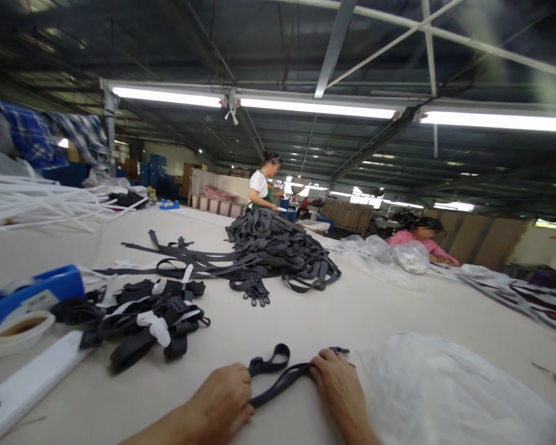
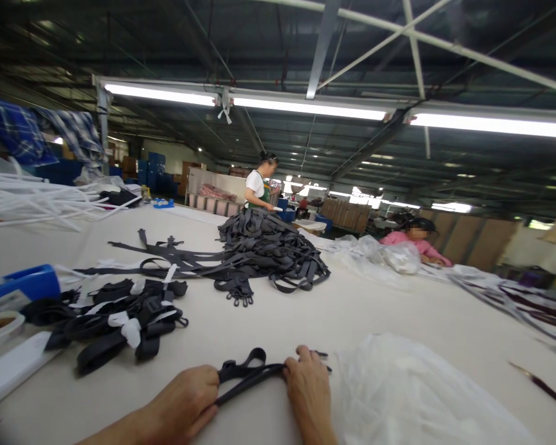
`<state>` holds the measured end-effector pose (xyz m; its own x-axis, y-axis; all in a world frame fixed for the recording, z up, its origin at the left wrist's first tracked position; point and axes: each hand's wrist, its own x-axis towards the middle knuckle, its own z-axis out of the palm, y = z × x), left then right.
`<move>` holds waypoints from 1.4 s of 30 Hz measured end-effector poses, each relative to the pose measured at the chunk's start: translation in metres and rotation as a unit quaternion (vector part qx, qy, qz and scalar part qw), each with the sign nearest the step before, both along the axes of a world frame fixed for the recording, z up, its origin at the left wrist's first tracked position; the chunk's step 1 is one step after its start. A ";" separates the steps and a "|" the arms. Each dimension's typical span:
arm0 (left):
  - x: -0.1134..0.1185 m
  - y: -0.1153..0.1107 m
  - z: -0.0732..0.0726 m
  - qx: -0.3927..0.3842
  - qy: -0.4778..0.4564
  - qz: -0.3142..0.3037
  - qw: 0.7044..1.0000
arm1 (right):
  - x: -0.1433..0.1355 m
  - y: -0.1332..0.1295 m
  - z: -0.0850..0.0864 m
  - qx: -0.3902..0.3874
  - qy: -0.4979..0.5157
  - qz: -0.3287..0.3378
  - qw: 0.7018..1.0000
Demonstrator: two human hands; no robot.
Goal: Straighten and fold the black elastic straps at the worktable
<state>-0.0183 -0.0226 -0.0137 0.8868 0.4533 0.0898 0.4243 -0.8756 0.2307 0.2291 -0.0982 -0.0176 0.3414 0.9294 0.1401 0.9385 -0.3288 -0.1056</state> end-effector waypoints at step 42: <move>0.008 0.000 -0.023 0.193 -0.131 -0.230 0.945 | -0.050 0.048 0.037 -0.142 0.046 0.265 0.953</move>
<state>-0.0105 -0.0221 -0.0362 0.9063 -0.0853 0.4139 -0.0484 -0.9939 -0.0988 0.1789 -0.0503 0.0197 -0.1870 0.9707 -0.1509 0.9717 0.1603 -0.1733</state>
